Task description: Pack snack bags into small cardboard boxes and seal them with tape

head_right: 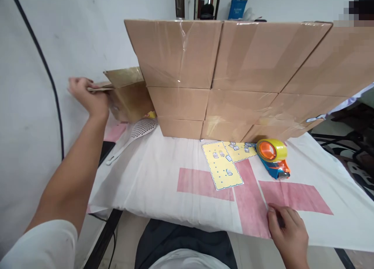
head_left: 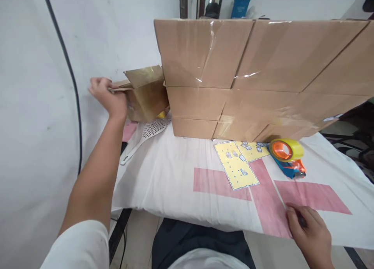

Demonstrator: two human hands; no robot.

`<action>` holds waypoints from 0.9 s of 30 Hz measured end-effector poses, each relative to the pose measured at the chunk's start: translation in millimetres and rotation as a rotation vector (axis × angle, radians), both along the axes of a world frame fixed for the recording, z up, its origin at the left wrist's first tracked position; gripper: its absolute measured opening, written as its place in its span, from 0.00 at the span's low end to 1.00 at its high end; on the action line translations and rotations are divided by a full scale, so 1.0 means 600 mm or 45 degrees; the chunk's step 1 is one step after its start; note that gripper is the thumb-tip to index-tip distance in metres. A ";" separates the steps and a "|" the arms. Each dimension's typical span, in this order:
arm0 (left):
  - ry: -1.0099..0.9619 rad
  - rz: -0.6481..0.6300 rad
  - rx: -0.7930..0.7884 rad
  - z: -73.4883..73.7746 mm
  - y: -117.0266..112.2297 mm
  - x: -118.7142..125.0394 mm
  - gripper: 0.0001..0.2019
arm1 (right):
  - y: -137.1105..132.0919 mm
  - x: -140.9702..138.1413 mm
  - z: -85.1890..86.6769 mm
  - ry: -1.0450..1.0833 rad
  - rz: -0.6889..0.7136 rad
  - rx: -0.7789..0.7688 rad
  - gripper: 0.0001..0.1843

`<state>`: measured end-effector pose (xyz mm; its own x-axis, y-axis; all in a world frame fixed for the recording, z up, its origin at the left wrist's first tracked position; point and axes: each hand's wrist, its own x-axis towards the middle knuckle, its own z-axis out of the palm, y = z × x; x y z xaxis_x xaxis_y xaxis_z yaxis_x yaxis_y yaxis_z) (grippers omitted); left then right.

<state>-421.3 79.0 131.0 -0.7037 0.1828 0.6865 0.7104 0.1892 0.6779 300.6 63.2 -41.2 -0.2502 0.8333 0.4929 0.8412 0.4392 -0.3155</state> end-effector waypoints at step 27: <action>-0.333 -1.005 -0.008 -0.261 -0.129 0.265 0.29 | 0.036 -0.295 -0.029 0.437 0.580 -0.748 0.24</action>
<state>-262.0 1.8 -25.3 -0.5037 0.6930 0.5158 0.4554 -0.2943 0.8402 123.7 85.1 -58.9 -0.5412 0.8326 0.1182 0.4350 0.3975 -0.8080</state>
